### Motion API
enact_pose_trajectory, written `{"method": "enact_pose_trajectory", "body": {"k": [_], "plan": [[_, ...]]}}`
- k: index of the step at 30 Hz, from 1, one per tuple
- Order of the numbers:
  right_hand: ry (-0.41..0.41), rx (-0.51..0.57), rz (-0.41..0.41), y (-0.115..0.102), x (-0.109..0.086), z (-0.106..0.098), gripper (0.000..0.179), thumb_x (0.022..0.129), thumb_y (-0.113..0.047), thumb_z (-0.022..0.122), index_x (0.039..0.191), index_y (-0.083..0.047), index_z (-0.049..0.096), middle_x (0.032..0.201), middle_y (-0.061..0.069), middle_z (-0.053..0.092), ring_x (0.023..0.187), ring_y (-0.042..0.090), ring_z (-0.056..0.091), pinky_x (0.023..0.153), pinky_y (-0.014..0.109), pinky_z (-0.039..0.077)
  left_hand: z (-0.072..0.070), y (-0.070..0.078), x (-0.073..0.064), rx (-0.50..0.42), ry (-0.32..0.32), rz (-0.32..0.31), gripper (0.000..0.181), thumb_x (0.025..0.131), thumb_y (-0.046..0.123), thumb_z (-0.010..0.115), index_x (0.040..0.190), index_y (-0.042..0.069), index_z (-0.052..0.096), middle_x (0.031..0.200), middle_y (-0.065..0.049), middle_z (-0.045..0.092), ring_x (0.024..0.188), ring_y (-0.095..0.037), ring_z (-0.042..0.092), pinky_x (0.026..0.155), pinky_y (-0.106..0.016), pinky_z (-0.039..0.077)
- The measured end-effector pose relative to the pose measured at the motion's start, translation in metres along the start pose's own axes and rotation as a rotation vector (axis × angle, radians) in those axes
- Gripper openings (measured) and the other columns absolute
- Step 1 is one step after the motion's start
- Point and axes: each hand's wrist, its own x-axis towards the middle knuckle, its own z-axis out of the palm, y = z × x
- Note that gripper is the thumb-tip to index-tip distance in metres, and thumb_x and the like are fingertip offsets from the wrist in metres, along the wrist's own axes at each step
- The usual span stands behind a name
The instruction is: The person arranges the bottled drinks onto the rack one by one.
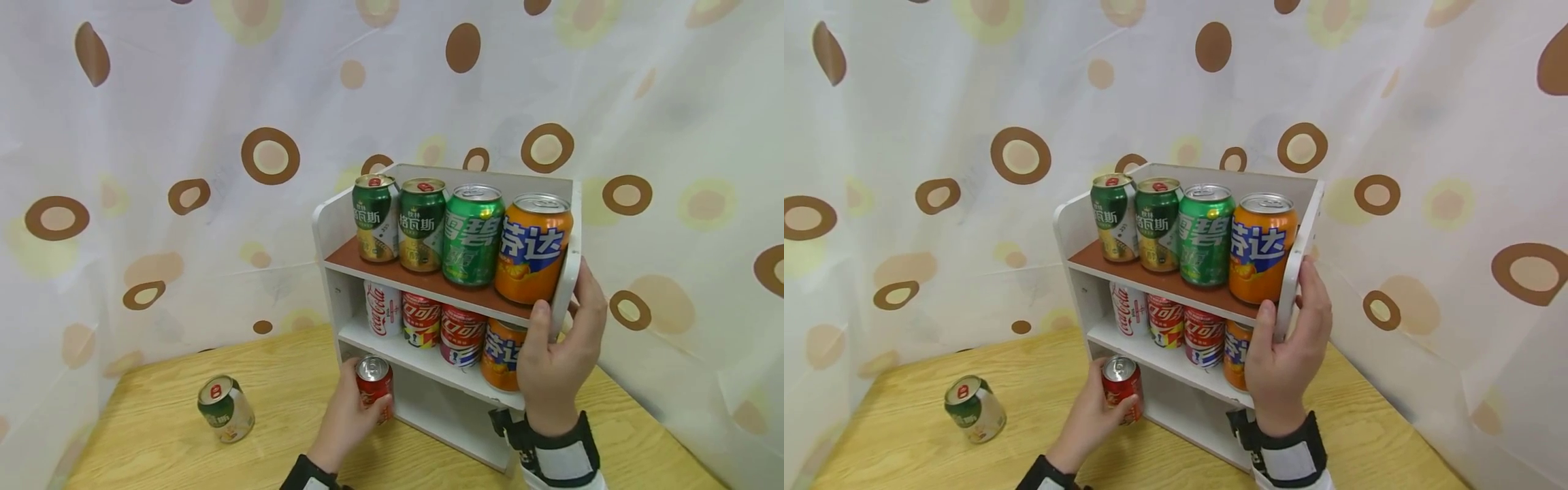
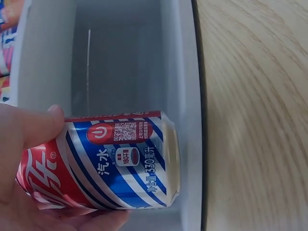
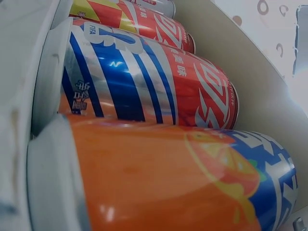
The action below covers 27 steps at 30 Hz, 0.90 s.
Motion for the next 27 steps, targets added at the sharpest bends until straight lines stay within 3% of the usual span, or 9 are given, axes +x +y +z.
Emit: {"method": "enact_pose_trajectory", "body": {"k": [5, 12, 27], "plan": [[-0.009, -0.001, 0.009, 0.001, -0.002, -0.001, 0.054, 0.095, -0.011, 0.054, 0.145, 0.006, 0.048, 0.146, 0.021, 0.054, 0.132, 0.018, 0.052, 0.107, 0.022, 0.043, 0.008, -0.001, 0.004, -0.020, -0.016, -0.033, 0.079, 0.088, 0.013, 0.083, 0.146, -0.005, 0.032, 0.139, -0.030, 0.055, 0.127, -0.044, 0.059, 0.103, -0.058, 0.052], [-0.002, 0.000, 0.005, 0.000, 0.000, 0.000, 0.053, 0.094, -0.010, 0.054, 0.144, 0.007, 0.048, 0.145, 0.021, 0.055, 0.132, 0.018, 0.052, 0.107, 0.022, 0.043, 0.018, -0.003, 0.010, -0.014, 0.009, -0.016, 0.077, 0.087, 0.014, 0.083, 0.144, -0.004, 0.034, 0.137, -0.026, 0.055, 0.126, -0.040, 0.060, 0.104, -0.057, 0.052], [0.005, 0.005, 0.013, -0.001, 0.000, 0.001, 0.052, 0.094, -0.009, 0.054, 0.144, 0.007, 0.048, 0.145, 0.020, 0.055, 0.132, 0.019, 0.053, 0.107, 0.024, 0.044, 0.026, -0.008, 0.013, -0.066, 0.034, -0.064, 0.081, 0.087, 0.018, 0.084, 0.146, -0.002, 0.033, 0.140, -0.025, 0.052, 0.129, -0.040, 0.057, 0.107, -0.058, 0.049]]}}
